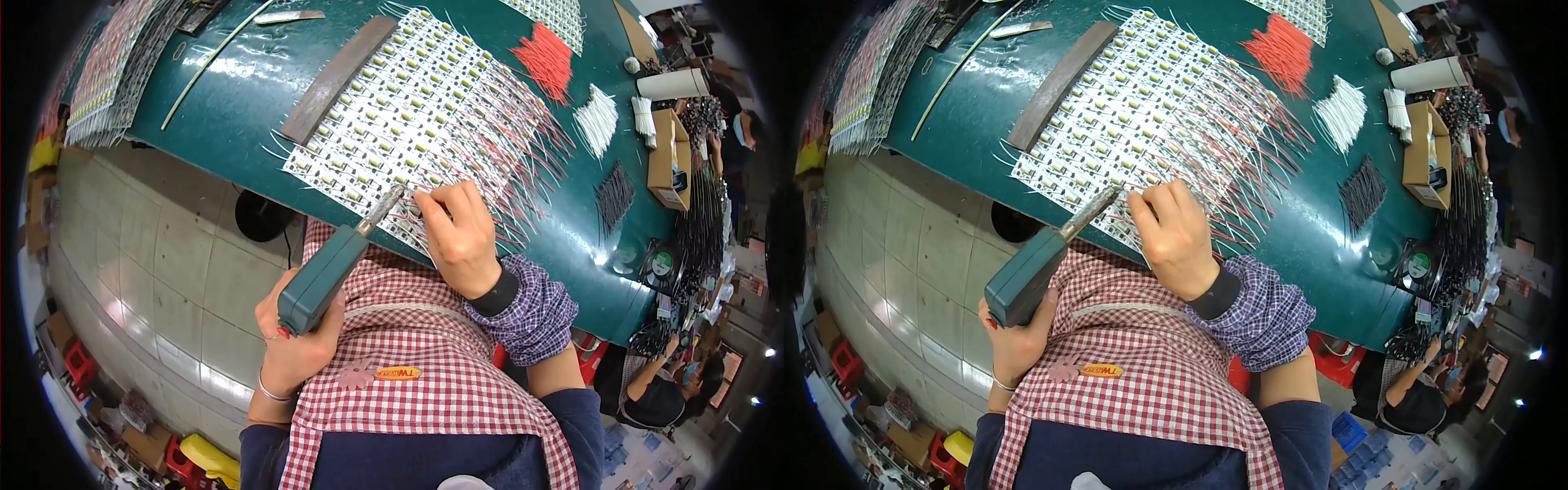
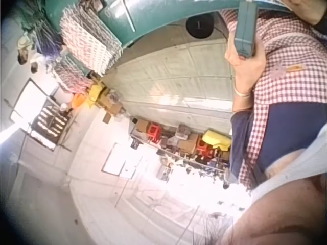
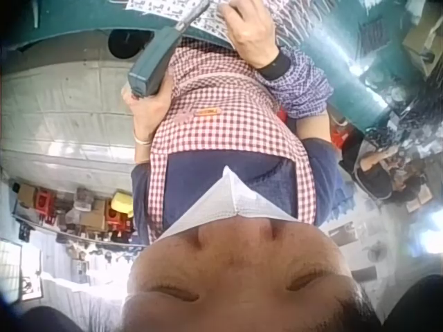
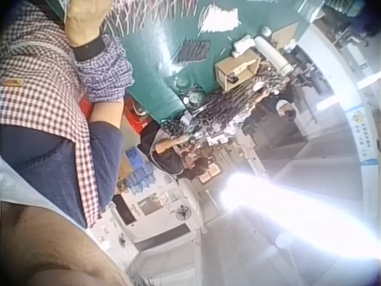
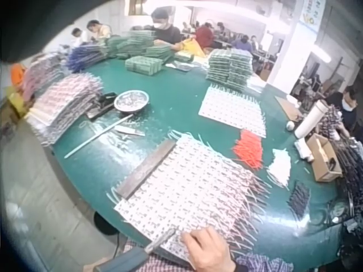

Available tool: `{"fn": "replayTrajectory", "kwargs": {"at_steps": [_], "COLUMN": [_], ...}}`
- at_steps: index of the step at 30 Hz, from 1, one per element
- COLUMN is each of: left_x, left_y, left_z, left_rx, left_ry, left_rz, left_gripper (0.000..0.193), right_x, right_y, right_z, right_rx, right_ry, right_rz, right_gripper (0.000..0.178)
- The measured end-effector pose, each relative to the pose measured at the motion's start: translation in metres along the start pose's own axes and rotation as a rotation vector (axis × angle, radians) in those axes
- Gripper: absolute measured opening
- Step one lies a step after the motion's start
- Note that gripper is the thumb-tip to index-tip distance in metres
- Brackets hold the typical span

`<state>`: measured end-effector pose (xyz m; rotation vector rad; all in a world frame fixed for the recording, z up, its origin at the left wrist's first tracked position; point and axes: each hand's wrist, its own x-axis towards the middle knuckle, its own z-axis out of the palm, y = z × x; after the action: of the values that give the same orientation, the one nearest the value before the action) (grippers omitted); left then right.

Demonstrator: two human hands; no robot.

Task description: The person solders wires onto a circuit board sheet using a soldering iron, presses and aligns the rows of components using a thin rod, and solders additional wires onto the board.

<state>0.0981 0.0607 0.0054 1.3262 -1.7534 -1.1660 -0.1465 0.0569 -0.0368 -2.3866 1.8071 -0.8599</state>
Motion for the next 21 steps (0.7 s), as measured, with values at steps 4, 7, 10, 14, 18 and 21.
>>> {"fn": "replayTrajectory", "kwargs": {"at_steps": [4,7,10,14,18,21], "left_x": [-0.001,-0.007,-0.008,-0.01,-0.012,-0.012], "left_y": [-0.003,-0.006,-0.005,-0.008,-0.008,-0.01], "left_z": [-0.002,-0.001,-0.003,-0.003,-0.002,-0.003], "left_rx": [0.054,-0.057,-0.052,-0.046,-0.068,-0.04], "left_ry": [0.0,0.062,0.051,0.056,0.089,0.1], "left_rz": [0.077,-0.011,-0.021,0.023,0.003,0.039], "left_gripper": [0.014,0.015,0.016,0.016,0.015,0.014], "right_x": [-0.001,-0.001,-0.001,0.001,0.001,-0.001], "right_y": [0.0,0.0,-0.001,-0.002,-0.002,-0.005], "right_z": [0.001,0.001,0.001,0.0,-0.003,-0.005], "right_rx": [-0.006,-0.012,-0.013,-0.009,0.019,0.042], "right_ry": [0.003,0.003,0.008,0.021,0.052,0.058], "right_rz": [-0.001,-0.002,0.0,0.005,-0.011,0.045], "right_gripper": [0.032,0.031,0.031,0.032,0.036,0.045]}}
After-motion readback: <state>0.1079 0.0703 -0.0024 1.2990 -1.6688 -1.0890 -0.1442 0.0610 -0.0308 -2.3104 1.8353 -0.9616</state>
